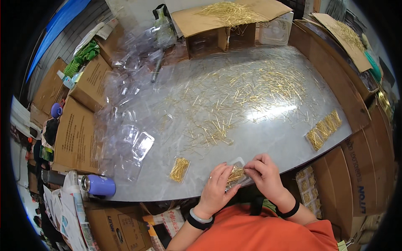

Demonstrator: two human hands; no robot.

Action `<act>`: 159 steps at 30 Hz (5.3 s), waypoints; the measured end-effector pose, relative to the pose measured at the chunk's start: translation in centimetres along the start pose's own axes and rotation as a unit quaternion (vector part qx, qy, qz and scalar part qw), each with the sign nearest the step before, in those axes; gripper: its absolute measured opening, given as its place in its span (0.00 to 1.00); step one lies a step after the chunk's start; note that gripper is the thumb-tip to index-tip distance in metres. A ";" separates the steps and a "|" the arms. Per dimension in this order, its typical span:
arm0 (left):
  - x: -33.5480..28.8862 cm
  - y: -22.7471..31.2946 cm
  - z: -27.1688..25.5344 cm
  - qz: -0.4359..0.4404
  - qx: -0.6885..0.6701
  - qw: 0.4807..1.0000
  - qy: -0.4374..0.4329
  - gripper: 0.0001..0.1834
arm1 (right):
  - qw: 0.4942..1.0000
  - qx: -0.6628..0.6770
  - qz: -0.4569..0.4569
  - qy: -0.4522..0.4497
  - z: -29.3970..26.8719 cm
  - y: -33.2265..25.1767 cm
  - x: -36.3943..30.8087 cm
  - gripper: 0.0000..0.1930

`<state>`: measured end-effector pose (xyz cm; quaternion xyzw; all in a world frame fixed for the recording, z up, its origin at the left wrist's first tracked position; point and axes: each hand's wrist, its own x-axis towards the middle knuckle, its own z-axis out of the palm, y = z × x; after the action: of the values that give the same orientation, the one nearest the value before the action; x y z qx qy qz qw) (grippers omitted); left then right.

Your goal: The recorder is counting and packing small gold wire connector components into plastic bags and then placing those bags into a larger shipping box.

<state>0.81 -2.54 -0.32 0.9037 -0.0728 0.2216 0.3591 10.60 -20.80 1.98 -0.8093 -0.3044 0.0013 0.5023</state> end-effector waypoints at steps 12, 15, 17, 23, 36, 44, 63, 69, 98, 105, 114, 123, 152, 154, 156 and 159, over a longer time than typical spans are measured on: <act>-0.4 -0.2 0.4 0.014 0.013 0.999 0.026 0.36 | 0.995 -0.046 0.054 -0.075 -1.4 0.2 1.7 0.06; -0.4 -0.1 0.3 0.007 0.009 1.000 0.021 0.36 | 0.993 -0.007 0.076 -0.088 -1.8 0.2 1.5 0.05; -0.4 -0.3 0.4 0.009 0.006 1.000 0.020 0.36 | 0.996 0.008 0.042 -0.075 -0.8 0.3 0.8 0.05; -0.4 -0.2 0.2 -0.005 0.002 0.999 0.036 0.36 | 0.990 -0.091 -0.025 0.101 2.1 0.1 0.1 0.11; -0.4 0.0 0.2 0.010 0.002 1.000 0.022 0.35 | 0.997 -0.027 -0.064 0.045 2.1 -0.1 -0.5 0.17; -0.8 -0.2 0.6 0.002 0.004 0.999 0.034 0.42 | 0.981 -0.120 -0.144 0.041 1.7 0.0 0.0 0.19; -0.6 1.7 1.2 -0.065 0.083 0.993 0.057 0.35 | 0.985 0.103 0.141 -0.012 1.0 -1.4 -5.0 0.16; 0.0 1.9 1.5 -0.053 0.081 0.994 0.060 0.38 | 0.994 -0.019 0.092 0.060 -0.7 -0.8 -1.5 0.09; 0.0 1.0 1.3 -0.014 0.008 0.998 0.068 0.40 | 0.995 0.072 0.061 0.015 -0.3 0.1 0.6 0.08; -0.1 1.0 1.2 -0.015 0.008 0.998 0.060 0.40 | 0.999 -0.003 -0.034 0.042 0.1 0.4 -0.5 0.09; 0.1 1.1 1.1 -0.011 0.012 0.998 0.059 0.39 | 0.998 -0.033 -0.041 -0.018 0.3 1.1 1.7 0.07; -0.2 0.9 0.9 -0.004 -0.001 0.998 0.062 0.38 | 0.999 0.034 0.026 -0.019 0.3 1.7 1.8 0.09; -0.2 0.5 0.8 -0.012 -0.009 0.999 0.051 0.36 | 0.984 0.102 -0.020 -0.146 -1.9 1.5 2.4 0.11; 0.0 0.5 0.7 -0.008 -0.012 0.999 0.050 0.36 | 0.986 0.068 -0.033 -0.146 -2.0 1.5 2.4 0.11; 0.1 0.6 0.7 -0.007 -0.014 0.999 0.047 0.37 | 0.989 0.039 -0.045 -0.134 -1.7 1.5 2.4 0.10; 0.0 0.5 0.6 -0.006 -0.014 0.999 0.044 0.37 | 0.979 0.116 0.115 -0.123 -1.7 0.4 2.4 0.10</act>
<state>0.90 -3.31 -0.41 0.8881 -0.0547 0.2580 0.3764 13.27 -21.18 3.22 -0.7690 -0.2669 0.1937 0.5477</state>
